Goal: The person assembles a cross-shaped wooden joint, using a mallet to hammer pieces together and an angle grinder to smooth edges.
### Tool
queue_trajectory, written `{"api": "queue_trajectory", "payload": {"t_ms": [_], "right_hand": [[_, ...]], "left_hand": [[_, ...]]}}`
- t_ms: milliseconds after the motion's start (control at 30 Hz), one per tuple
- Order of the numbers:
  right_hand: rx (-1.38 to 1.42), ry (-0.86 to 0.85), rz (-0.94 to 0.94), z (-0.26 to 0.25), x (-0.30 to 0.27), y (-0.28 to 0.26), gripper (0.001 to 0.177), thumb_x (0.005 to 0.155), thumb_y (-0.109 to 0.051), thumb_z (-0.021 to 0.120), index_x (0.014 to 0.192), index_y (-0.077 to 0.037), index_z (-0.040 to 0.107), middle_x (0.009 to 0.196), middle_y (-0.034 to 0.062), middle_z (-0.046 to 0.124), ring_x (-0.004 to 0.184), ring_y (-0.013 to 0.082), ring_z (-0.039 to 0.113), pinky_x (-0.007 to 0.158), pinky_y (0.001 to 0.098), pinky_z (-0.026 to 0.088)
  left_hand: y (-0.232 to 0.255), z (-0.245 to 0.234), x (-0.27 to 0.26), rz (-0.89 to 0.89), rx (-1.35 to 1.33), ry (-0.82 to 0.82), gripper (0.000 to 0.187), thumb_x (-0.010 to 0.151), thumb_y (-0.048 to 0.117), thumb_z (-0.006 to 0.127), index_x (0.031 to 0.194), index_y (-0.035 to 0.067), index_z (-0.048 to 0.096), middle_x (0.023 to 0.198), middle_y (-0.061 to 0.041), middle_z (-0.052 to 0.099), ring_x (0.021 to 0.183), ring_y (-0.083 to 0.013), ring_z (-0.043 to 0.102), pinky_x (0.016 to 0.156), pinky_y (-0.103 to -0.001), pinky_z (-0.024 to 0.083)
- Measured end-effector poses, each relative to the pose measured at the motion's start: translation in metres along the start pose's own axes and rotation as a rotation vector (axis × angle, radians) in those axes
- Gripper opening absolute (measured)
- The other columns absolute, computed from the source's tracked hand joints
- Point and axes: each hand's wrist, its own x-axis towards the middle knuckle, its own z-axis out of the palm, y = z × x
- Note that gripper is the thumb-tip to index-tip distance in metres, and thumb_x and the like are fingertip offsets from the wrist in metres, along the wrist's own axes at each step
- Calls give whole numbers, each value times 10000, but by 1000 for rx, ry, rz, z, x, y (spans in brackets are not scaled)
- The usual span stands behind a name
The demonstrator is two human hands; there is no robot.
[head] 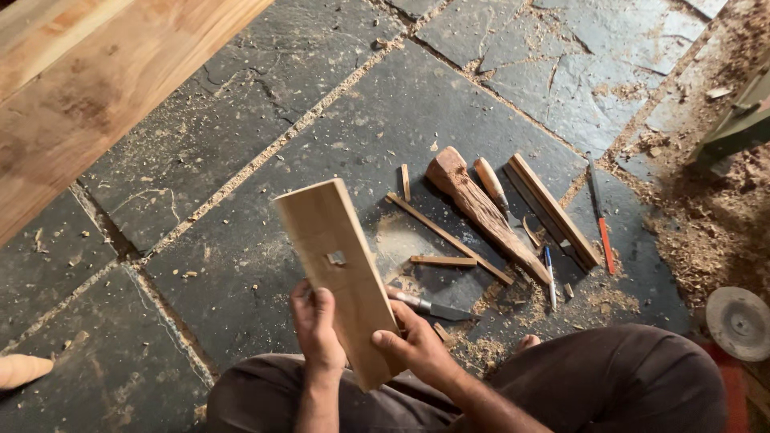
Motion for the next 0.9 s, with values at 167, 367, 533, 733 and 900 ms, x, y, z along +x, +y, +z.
{"api": "queue_trajectory", "payload": {"t_ms": [167,367,533,733,900], "right_hand": [[-78,7,1,-6,8,5,528,963,-317,667,1379,-2,587,1186,101,720,1069,151,678,927,333,557],[-17,90,295,-20,17,13,475,965,-353,608,1345,-67,622,1037,114,769,850,172,758,733,328,621],[-778,328,211,-58,43,28,355,1064,-361,486,1150,-162,767,965,69,793,735,151,693,630,337,600],[-1675,714,-283,-114,63,16,482,695,-243,817,1132,-55,736,1123,198,698,1050,346,583,889,516,442],[-1056,527,378,-103,60,15,302,1065,-307,548,1146,-102,754,1011,93,728,890,247,625,847,463,536]], "left_hand": [[-11,6,16,-111,20,161,490,961,171,629,1363,31,387,1253,-139,584,1130,-228,591,993,-415,519],[-24,9,20,-392,55,118,594,935,142,628,1490,82,423,1329,-134,626,1176,-236,623,980,-392,525],[-45,-2,20,-477,-7,149,537,952,179,597,1470,80,497,1320,-121,661,1156,-246,652,943,-394,542],[-71,-18,21,-442,188,192,494,989,231,581,1443,43,532,1313,-145,677,1135,-235,661,934,-373,538],[-72,-19,22,-450,359,256,475,954,224,603,1395,50,571,1295,-154,690,1128,-252,669,939,-381,532]]}}
